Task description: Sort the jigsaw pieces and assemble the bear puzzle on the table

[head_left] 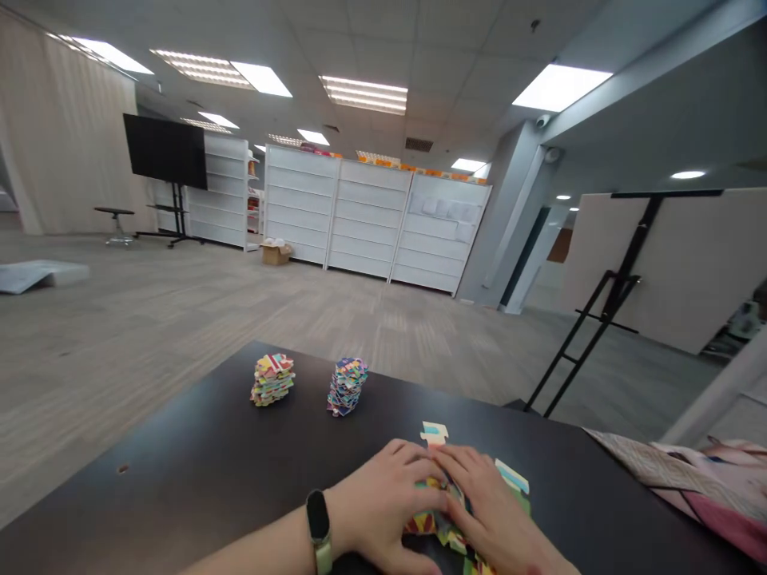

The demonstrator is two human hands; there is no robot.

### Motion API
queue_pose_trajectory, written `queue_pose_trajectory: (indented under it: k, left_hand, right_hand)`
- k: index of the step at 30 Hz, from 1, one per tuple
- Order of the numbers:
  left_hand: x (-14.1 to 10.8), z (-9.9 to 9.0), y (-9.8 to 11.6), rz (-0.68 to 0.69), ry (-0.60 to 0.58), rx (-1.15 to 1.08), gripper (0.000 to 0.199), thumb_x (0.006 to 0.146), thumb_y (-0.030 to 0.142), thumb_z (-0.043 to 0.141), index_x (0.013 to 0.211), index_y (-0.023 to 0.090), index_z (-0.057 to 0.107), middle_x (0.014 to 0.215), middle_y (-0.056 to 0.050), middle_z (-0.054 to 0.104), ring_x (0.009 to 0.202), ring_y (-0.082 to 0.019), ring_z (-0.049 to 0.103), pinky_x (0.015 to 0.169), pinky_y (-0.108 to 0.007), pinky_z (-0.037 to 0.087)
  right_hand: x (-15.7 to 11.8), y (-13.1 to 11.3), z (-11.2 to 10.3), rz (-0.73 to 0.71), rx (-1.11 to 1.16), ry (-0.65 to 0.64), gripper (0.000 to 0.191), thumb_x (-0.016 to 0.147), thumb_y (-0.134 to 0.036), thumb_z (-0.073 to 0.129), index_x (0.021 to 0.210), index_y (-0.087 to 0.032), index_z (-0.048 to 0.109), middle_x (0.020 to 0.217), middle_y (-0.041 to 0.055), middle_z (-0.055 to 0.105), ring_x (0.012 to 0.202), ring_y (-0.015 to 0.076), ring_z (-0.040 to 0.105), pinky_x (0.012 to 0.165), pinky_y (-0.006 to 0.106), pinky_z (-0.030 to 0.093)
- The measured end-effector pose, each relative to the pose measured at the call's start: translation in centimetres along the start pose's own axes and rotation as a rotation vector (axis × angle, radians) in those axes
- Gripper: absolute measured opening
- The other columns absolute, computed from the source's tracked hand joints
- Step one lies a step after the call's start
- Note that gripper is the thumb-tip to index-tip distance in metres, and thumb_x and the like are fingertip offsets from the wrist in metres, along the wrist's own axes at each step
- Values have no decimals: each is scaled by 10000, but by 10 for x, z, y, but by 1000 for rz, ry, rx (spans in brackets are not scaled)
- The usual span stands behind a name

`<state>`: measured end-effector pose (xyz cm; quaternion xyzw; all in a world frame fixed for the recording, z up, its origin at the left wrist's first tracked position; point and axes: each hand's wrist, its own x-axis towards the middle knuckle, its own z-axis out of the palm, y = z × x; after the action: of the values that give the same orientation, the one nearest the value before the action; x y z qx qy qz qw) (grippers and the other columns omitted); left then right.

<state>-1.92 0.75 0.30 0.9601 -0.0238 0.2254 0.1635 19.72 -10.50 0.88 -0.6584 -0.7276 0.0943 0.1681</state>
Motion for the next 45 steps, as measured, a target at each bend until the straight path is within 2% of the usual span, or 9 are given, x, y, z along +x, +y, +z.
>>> queue_pose_trajectory:
  k: [8, 11, 14, 18, 23, 30, 36, 41, 45]
  left_hand:
    - [-32, -24, -1, -294, -189, 152, 1026, 742, 853, 581, 1566, 331, 261, 1602, -165, 323, 1427, -487, 300, 1128, -710, 197]
    - [-40, -26, -1, -262, -263, 210, 956, 808, 833, 518, 1574, 336, 233, 1610, -174, 300, 1400, -472, 352, 1081, -647, 334]
    - [-33, -25, 4, -184, -303, 336, 737, 927, 736, 429, 1534, 335, 311, 1535, -162, 414, 1210, -382, 538, 936, -515, 480]
    - [-16, -19, 8, -112, -361, 465, 645, 936, 658, 482, 1464, 297, 399, 1239, -112, 596, 988, -301, 578, 752, -395, 524]
    - [-5, -10, 5, -74, -417, 523, 687, 836, 603, 618, 1413, 275, 441, 1066, -69, 579, 898, -276, 553, 665, -355, 532]
    - [2, -17, 11, -65, -428, 574, 541, 838, 616, 614, 1239, 258, 550, 1077, -78, 566, 928, -273, 535, 708, -354, 526]
    - [34, -23, 39, -182, -309, 484, 516, 841, 493, 651, 1283, 264, 513, 1167, -71, 545, 1023, -278, 516, 874, -388, 498]
    - [52, 10, 49, -239, -247, 348, 565, 948, 548, 547, 1446, 325, 401, 1447, -99, 457, 1249, -339, 455, 1038, -512, 415]
    - [50, 36, 39, -297, -223, 219, 587, 994, 547, 477, 1516, 328, 321, 1602, -118, 292, 1426, -378, 302, 1121, -584, 332]
  right_hand:
    - [27, 25, -9, 107, 66, -4, 569, 1015, -520, 346, 1504, -247, 446, 1588, 97, 407, 1464, 261, 359, 1209, 484, 279]
    - [43, 23, -1, 103, -8, -70, 599, 992, -549, 397, 1506, -245, 445, 1579, 116, 420, 1464, 306, 349, 1179, 542, 284]
    - [49, 19, 9, 41, -48, 10, 560, 983, -501, 434, 1435, -187, 538, 1389, 160, 597, 1296, 314, 517, 1086, 505, 388]
    - [43, 13, 15, 45, -48, 171, 443, 932, -451, 517, 1228, -155, 662, 1102, 129, 647, 1039, 281, 599, 954, 427, 460]
    - [37, 5, 15, 135, 51, 289, 219, 870, -427, 575, 879, -214, 623, 940, 54, 617, 836, 225, 618, 778, 329, 451]
    - [41, 18, 17, 208, 211, 355, 231, 882, -457, 563, 789, -248, 532, 612, -37, 588, 597, 189, 572, 592, 272, 324]
    - [48, 38, 23, 282, 397, 448, 267, 843, -492, 575, 808, -236, 642, 551, -47, 543, 567, 180, 524, 582, 275, 326]
    - [51, 53, 25, 298, 604, 450, 326, 804, -503, 577, 695, -203, 642, 621, -7, 633, 622, 175, 590, 615, 279, 430]
    - [50, 56, 23, 308, 698, 417, 344, 845, -499, 528, 828, -189, 676, 720, 32, 708, 681, 193, 671, 648, 297, 506]
